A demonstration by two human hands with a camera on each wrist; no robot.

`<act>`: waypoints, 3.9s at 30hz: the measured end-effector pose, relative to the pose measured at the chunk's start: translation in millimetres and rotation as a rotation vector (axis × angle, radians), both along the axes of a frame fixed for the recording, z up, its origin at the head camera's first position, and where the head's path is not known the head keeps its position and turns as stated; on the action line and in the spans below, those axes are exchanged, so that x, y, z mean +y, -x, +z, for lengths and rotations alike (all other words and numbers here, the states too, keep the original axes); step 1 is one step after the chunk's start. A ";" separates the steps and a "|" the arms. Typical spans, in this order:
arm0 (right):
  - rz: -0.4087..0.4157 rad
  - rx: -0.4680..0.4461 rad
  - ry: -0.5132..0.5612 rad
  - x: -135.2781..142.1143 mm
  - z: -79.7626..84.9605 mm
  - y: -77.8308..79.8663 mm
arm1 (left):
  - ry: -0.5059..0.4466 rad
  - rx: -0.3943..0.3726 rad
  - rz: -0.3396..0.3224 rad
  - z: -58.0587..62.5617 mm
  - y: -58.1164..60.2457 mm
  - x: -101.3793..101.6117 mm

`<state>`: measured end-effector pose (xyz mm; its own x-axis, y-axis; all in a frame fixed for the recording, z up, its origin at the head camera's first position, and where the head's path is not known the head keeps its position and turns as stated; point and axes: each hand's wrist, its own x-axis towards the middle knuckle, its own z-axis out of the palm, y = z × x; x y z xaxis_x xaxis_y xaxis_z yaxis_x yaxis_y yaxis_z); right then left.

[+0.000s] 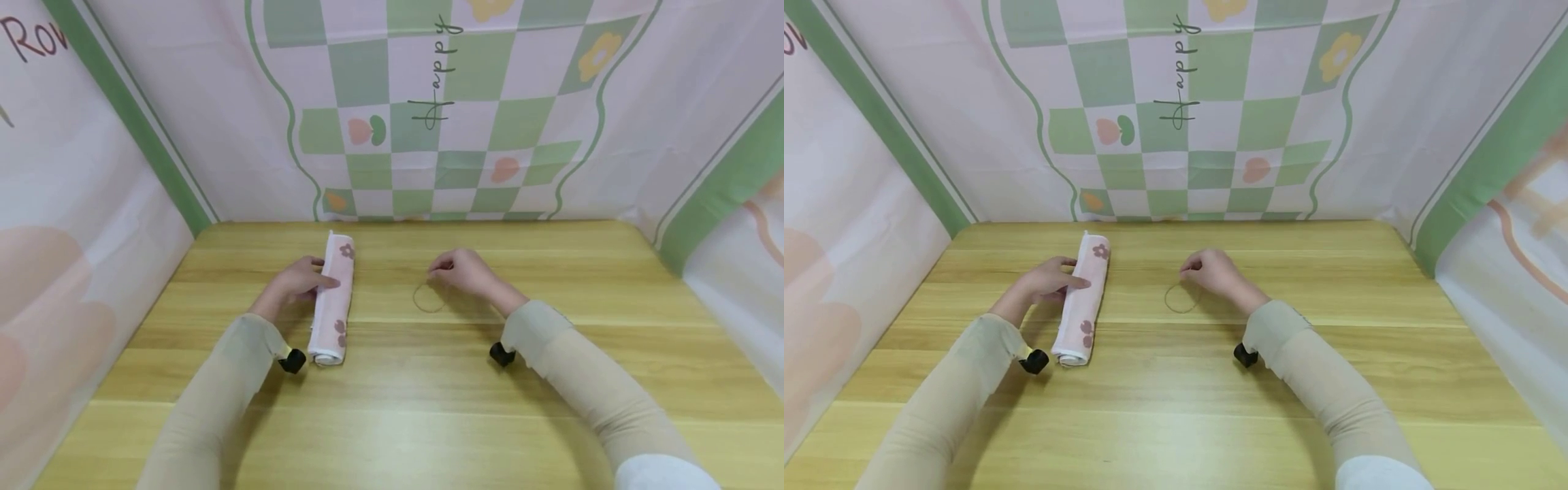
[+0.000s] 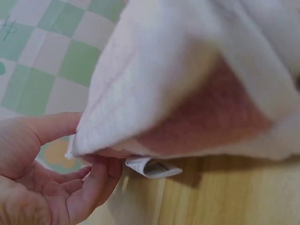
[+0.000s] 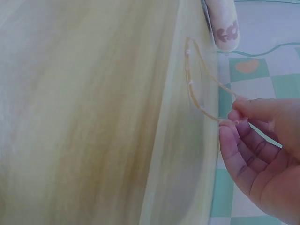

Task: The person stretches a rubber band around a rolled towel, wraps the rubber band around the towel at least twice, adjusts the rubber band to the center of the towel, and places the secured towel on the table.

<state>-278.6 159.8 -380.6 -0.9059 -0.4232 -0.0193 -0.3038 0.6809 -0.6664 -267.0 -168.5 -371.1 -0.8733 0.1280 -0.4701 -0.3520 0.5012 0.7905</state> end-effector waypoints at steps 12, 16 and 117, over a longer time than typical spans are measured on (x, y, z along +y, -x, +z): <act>-0.063 -0.009 0.004 4.3 5.7 1.6 | -0.141 -0.020 0.013 3.7 2.2 -1.0; -0.074 0.002 0.013 4.5 9.1 1.3 | -0.197 0.003 -0.008 6.8 2.7 2.1; -0.187 0.025 0.186 2.0 33.0 8.4 | 0.261 0.400 -0.443 30.8 -7.5 34.7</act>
<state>-286.9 161.7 -347.6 -0.9678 -0.2426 0.0666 -0.2023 0.5929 -0.7795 -259.5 -133.8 -340.4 -0.8779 0.4418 -0.1845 0.2282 0.7249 0.6500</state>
